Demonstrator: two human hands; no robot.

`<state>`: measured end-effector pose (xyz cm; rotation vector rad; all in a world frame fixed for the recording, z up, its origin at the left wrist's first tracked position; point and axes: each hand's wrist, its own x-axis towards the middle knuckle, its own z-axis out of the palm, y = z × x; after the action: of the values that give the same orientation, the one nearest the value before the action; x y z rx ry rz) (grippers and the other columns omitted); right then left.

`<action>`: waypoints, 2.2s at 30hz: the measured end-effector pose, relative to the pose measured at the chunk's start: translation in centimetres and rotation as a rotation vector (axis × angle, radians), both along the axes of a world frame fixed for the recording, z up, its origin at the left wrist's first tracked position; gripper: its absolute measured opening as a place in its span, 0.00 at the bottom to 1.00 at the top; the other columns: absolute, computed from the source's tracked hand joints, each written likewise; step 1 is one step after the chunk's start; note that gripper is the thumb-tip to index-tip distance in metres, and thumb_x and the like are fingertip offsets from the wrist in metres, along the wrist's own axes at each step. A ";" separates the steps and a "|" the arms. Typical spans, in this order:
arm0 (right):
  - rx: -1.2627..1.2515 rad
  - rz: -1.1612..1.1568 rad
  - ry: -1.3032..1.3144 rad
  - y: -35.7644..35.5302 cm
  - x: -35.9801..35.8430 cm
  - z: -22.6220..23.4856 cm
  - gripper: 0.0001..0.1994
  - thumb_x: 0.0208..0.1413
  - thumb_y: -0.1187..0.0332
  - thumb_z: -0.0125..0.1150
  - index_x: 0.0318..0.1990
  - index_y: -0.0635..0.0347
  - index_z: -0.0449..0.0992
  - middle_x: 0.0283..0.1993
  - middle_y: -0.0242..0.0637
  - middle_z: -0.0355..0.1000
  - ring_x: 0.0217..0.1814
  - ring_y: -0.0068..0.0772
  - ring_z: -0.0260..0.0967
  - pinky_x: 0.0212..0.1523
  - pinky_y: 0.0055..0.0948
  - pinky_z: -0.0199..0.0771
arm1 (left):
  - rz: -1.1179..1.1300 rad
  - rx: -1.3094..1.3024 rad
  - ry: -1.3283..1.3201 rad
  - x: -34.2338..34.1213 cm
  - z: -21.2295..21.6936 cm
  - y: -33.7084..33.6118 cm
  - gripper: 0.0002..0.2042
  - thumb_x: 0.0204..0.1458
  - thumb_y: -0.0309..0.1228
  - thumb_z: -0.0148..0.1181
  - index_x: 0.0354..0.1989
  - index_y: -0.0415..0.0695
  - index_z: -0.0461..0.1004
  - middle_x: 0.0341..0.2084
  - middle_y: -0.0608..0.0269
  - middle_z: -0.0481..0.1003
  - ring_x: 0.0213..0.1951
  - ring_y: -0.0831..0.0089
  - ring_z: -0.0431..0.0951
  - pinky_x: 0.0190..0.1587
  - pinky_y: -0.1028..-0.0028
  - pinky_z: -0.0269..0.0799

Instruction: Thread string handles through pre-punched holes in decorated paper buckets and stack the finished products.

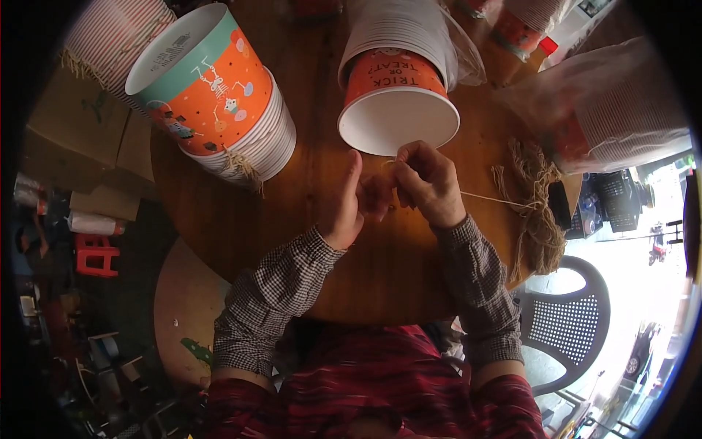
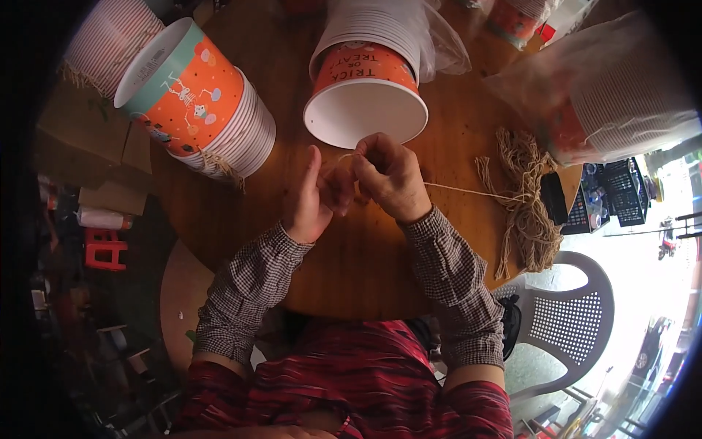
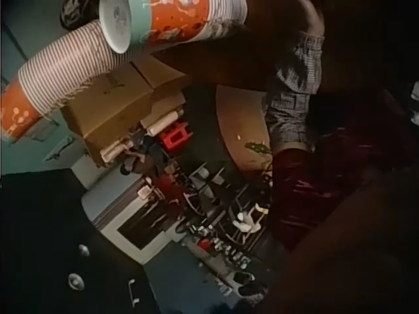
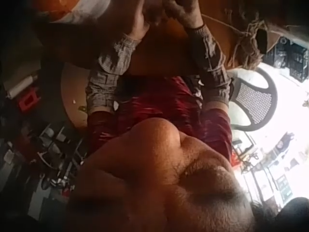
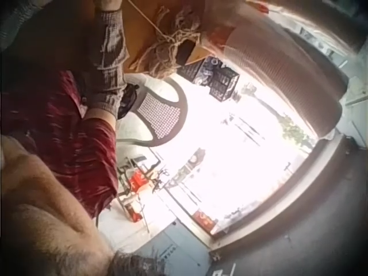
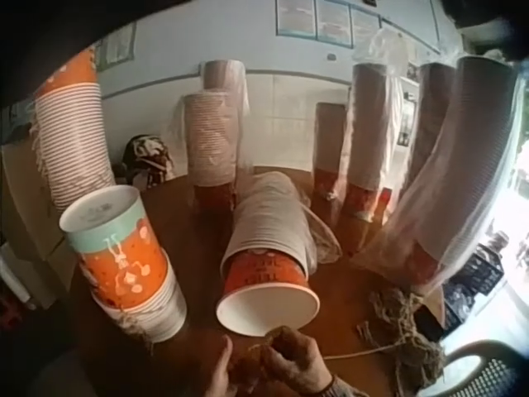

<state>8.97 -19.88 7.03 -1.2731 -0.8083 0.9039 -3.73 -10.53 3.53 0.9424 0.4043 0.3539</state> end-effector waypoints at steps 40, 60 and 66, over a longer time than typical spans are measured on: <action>0.000 -0.073 -0.324 -0.4 2.1 -2.7 0.05 0.53 0.74 0.64 0.37 0.64 0.77 0.23 0.23 0.69 0.25 0.09 0.61 0.27 0.14 0.64 | 0.181 0.311 0.190 -0.4 0.2 1.4 0.26 0.61 0.53 0.42 0.30 0.40 0.73 0.22 0.65 0.72 0.21 0.81 0.68 0.25 0.82 0.64; -0.117 -0.028 -0.477 -0.4 1.5 -2.2 0.07 0.51 0.71 0.65 0.36 0.65 0.78 0.23 0.27 0.70 0.24 0.11 0.61 0.26 0.17 0.64 | 0.318 0.917 0.160 0.1 -1.5 1.7 0.11 0.60 0.32 0.53 0.29 0.37 0.71 0.18 0.69 0.71 0.22 0.84 0.69 0.26 0.81 0.64; -0.050 -0.080 -0.497 -0.2 1.3 -2.8 0.07 0.52 0.71 0.65 0.34 0.66 0.78 0.22 0.27 0.70 0.23 0.12 0.61 0.26 0.18 0.64 | 0.284 0.863 0.150 0.3 -0.8 1.3 0.11 0.61 0.32 0.52 0.30 0.38 0.72 0.19 0.68 0.70 0.22 0.84 0.69 0.26 0.81 0.65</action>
<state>10.32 -20.04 4.24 -1.5905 -1.1158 0.5475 -3.47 -9.25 2.70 1.7668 0.5359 0.7494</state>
